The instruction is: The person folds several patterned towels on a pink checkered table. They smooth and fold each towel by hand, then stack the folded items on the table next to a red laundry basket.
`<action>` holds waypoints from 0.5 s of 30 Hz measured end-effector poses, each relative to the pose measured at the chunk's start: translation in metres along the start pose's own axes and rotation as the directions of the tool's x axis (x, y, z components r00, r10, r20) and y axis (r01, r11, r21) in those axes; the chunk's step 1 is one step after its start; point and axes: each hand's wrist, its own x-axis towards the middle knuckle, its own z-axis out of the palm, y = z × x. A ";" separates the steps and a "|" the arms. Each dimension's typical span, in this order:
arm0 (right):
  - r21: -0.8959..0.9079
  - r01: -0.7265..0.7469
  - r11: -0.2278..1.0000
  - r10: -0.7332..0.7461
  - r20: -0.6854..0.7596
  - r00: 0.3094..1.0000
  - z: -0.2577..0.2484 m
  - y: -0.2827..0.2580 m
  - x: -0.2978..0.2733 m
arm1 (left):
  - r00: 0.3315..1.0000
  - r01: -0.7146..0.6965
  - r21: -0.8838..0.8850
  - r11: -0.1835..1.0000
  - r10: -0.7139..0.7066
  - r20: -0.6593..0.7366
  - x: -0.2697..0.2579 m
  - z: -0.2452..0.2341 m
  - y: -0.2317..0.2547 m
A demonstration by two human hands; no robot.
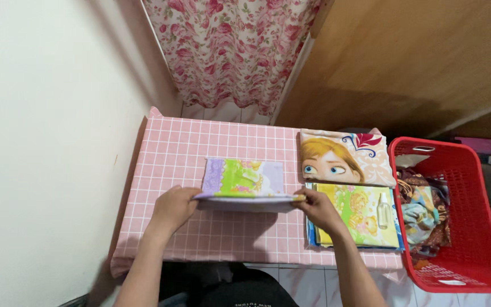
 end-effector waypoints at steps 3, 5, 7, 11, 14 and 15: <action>0.178 -0.049 0.983 0.057 -0.037 0.998 -0.006 -0.038 0.034 | 0.982 -0.079 -0.196 0.978 0.043 -0.182 0.034 -0.011 0.012; 0.368 0.118 0.922 -0.085 -0.106 0.991 -0.011 -0.067 0.060 | 0.913 -0.254 -0.268 0.929 0.139 -0.383 0.062 -0.025 0.025; 0.446 0.318 0.837 -0.269 -0.171 0.948 -0.022 -0.092 0.073 | 0.858 -0.349 -0.314 0.883 0.166 -0.487 0.077 -0.040 0.037; 0.457 0.572 0.681 -0.510 -0.263 0.819 -0.040 -0.135 0.067 | 0.742 -0.517 -0.313 0.797 0.235 -0.628 0.078 -0.075 0.058; 0.284 0.709 0.646 -0.637 -0.311 0.705 -0.046 -0.144 0.044 | 0.648 -0.629 -0.269 0.729 0.302 -0.699 0.063 -0.084 0.065; 0.300 0.718 0.628 -0.652 -0.301 0.696 -0.047 -0.140 0.035 | 0.628 -0.652 -0.260 0.713 0.315 -0.711 0.056 -0.081 0.064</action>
